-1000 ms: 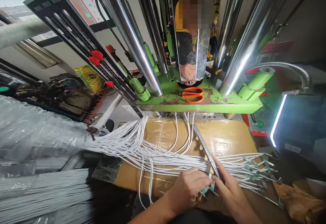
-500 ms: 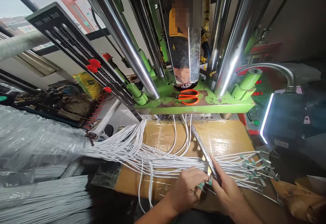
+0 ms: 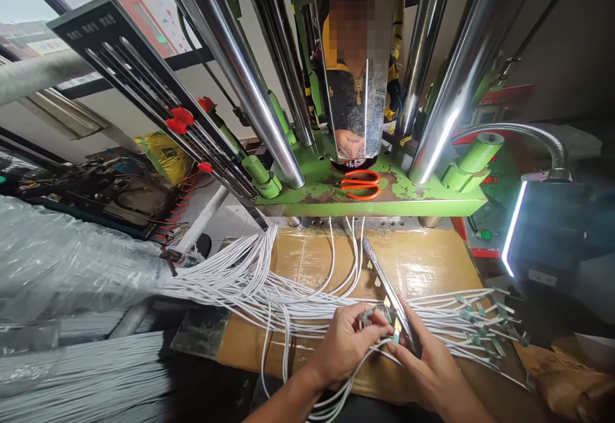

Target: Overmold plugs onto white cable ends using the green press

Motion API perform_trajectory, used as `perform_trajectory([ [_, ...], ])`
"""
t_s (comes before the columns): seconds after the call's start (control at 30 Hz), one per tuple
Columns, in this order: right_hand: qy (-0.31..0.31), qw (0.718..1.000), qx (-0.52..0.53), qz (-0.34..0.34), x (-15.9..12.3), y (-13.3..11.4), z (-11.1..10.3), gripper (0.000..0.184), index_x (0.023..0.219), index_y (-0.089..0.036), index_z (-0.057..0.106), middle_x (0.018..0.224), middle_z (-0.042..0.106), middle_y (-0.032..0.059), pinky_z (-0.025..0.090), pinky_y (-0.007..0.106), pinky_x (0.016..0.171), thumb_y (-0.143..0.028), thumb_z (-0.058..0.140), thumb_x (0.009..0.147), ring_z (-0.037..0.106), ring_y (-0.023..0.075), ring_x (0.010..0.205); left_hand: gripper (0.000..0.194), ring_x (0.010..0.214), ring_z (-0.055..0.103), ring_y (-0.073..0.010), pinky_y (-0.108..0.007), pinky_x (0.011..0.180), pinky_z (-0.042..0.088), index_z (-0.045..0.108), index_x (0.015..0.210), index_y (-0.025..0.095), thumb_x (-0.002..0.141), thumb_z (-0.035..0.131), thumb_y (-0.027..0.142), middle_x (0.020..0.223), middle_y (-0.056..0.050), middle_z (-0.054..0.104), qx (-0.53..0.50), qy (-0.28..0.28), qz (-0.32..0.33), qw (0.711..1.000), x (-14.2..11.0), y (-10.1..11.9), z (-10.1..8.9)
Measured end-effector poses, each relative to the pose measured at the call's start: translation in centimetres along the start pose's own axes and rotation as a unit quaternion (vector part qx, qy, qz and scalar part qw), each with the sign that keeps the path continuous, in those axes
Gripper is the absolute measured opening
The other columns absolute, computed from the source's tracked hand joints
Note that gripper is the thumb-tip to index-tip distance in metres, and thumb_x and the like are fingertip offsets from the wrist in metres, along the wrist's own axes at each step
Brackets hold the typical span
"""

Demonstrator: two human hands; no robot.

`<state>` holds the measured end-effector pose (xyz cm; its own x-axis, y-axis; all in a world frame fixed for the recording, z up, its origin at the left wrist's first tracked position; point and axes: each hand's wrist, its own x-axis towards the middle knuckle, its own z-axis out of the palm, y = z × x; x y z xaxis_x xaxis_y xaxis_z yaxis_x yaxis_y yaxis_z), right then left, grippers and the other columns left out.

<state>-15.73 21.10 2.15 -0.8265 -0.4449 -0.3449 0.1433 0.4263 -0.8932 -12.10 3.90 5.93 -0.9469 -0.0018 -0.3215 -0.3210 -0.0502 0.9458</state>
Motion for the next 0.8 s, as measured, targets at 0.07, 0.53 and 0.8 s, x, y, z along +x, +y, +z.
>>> perform_trajectory([
  [0.07,-0.004,1.0,0.008,0.008,-0.1,0.4,0.0,0.081,0.147,-0.008,0.03,0.129,0.06,0.0137,0.048,0.036,0.092,-0.043,0.056,0.079,0.058,0.0291,0.111,0.018,0.068,0.062,-0.014,-0.023,0.065,0.047,0.07,0.09,0.014,0.086,0.061,0.03,0.081,-0.005,0.071,0.113,0.015,0.037,0.993,0.3,0.1,-0.6],
  [0.53,0.002,1.0,-0.011,0.003,-0.1,0.6,0.0,0.079,0.146,-0.009,0.033,0.139,0.053,0.0117,0.041,0.037,0.102,-0.045,0.057,0.08,0.05,0.0289,0.123,0.025,0.079,0.066,-0.021,-0.031,0.07,0.052,0.064,0.105,0.013,0.087,0.048,0.017,0.094,-0.011,0.072,0.429,-0.051,0.388,0.814,1.9,-1.7,-2.2],
  [0.8,0.011,1.0,-0.025,0.005,-0.1,-0.3,-0.4,0.082,0.146,-0.005,0.032,0.127,0.061,0.0133,0.046,0.035,0.093,-0.046,0.054,0.078,0.056,0.0303,0.112,0.02,0.081,0.066,-0.0187,-0.029,0.077,0.051,0.069,0.096,0.015,0.088,0.05,0.019,0.09,-0.008,0.072,0.307,-0.012,0.274,0.911,2.1,-1.6,-1.7],
])
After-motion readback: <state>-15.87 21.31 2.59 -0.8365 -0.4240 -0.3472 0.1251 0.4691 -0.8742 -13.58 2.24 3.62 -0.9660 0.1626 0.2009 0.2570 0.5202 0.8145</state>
